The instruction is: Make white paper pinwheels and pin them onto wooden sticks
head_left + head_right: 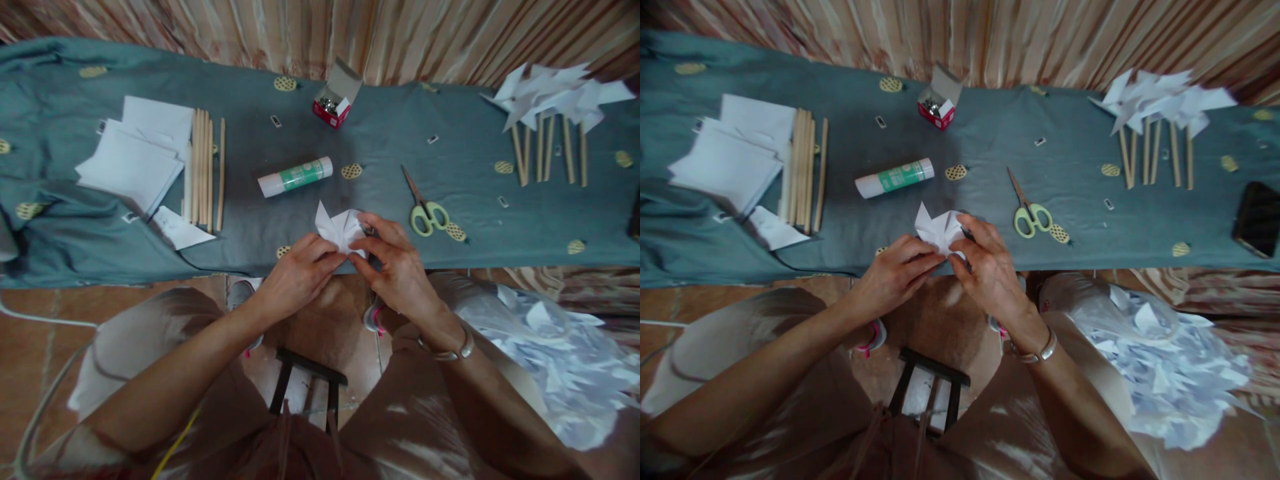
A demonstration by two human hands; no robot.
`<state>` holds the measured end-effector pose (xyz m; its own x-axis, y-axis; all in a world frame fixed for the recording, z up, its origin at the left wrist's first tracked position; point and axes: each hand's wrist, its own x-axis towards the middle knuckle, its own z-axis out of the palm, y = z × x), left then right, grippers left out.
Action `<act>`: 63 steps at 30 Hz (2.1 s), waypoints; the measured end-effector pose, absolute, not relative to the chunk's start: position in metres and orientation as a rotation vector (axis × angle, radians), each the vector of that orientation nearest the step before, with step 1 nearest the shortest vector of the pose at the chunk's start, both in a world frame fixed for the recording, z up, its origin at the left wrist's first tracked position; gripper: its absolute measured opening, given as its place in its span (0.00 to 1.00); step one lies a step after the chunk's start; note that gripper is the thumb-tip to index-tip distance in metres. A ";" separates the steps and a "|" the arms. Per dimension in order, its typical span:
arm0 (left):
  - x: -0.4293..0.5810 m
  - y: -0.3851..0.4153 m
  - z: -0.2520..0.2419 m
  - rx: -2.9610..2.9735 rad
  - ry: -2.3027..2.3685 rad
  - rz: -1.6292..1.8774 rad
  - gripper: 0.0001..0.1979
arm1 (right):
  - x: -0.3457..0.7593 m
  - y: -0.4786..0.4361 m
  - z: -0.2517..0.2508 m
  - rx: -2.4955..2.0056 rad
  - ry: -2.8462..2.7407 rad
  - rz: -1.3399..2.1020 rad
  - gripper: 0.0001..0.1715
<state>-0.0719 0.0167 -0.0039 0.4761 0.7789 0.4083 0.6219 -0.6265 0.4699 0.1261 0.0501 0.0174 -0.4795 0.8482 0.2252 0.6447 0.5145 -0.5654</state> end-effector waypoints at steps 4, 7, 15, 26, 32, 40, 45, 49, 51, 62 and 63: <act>-0.072 0.017 -0.004 2.483 1.183 0.866 0.09 | 0.126 0.050 0.017 -1.217 -2.306 0.543 0.10; -0.072 0.017 -0.004 2.493 1.180 0.852 0.09 | 0.127 0.050 0.016 -1.202 -2.329 0.510 0.09; -0.072 0.017 -0.004 2.490 1.200 0.849 0.08 | 0.126 0.051 0.016 -1.201 -2.332 0.531 0.11; -0.072 0.019 -0.003 2.408 1.197 0.855 0.10 | 0.124 0.049 0.018 -1.207 -2.347 0.529 0.13; -0.071 0.019 -0.003 2.391 1.183 0.894 0.09 | 0.125 0.048 0.018 -1.207 -2.352 0.511 0.11; -0.072 0.019 -0.005 2.385 1.199 0.873 0.09 | 0.124 0.048 0.016 -1.190 -2.359 0.532 0.15; -0.072 0.019 -0.003 2.409 1.183 0.884 0.09 | 0.123 0.048 0.015 -1.172 -2.383 0.530 0.17; -0.072 0.019 -0.002 2.397 1.181 0.898 0.08 | 0.123 0.048 0.014 -1.166 -2.386 0.541 0.17; -0.072 0.019 -0.002 2.386 1.178 0.891 0.08 | 0.124 0.048 0.013 -1.166 -2.380 0.551 0.18; -0.073 0.017 -0.004 2.421 1.202 0.859 0.09 | 0.109 0.038 0.011 -1.202 -2.452 0.390 0.18; -0.073 0.017 -0.003 2.423 1.205 0.854 0.09 | 0.108 0.037 0.009 -1.195 -2.461 0.350 0.17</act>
